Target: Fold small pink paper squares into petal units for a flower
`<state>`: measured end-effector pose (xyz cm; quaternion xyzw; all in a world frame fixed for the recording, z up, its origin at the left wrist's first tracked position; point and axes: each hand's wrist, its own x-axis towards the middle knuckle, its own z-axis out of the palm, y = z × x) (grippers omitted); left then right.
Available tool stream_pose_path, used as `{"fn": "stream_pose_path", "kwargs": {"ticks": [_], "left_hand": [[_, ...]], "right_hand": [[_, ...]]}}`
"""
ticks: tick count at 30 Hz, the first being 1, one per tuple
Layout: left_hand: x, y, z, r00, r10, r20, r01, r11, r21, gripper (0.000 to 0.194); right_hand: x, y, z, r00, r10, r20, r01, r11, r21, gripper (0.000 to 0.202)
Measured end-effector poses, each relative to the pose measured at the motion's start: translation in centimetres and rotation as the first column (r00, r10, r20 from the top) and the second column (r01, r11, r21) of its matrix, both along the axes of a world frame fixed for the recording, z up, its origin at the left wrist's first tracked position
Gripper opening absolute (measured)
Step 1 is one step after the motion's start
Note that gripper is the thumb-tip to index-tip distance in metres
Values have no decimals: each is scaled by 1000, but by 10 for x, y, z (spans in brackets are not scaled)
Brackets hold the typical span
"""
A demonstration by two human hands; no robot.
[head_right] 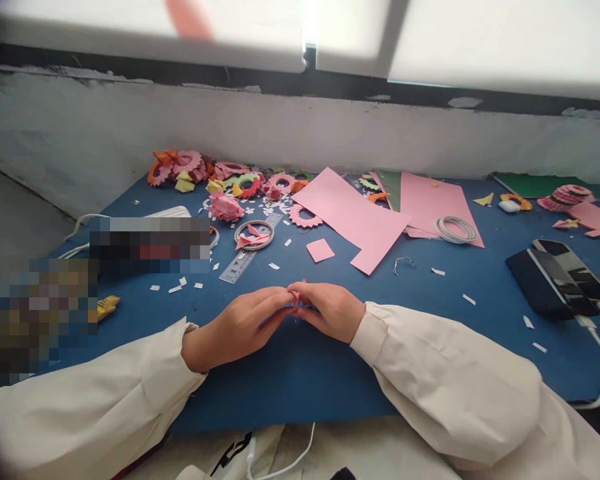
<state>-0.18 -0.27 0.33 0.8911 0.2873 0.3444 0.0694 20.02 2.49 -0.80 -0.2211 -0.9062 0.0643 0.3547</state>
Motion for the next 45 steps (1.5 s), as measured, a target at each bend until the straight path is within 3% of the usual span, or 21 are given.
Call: {"fn": "stream_pose_path", "kwargs": {"ticks": [18,25,30,36,40,45], "left_hand": [[0,-2,3,988,147,-48,-143,987,75,14],[-1,1,6,949,180,-257,-153,981,124,20],[-5,0,7,902,200,-382,-151,976,156,21],[-7,-3,4,871,191,-452,-123,977,176,16],[-7,-6,4,869,178,-462,-74,969,236,16],[-6,-9,6,848,170,-502,-17,955,296,17]], "right_hand": [[1,2,6,997,-40,58,30,985,168,21],[3,2,4,990,-80,119,52,974,221,10],[5,3,5,964,-51,261,-18,967,255,20],[6,3,7,946,12,325,-75,981,181,29],[6,1,7,966,-62,252,51,998,48,32],[4,1,3,955,-203,217,206,978,10,23]]}}
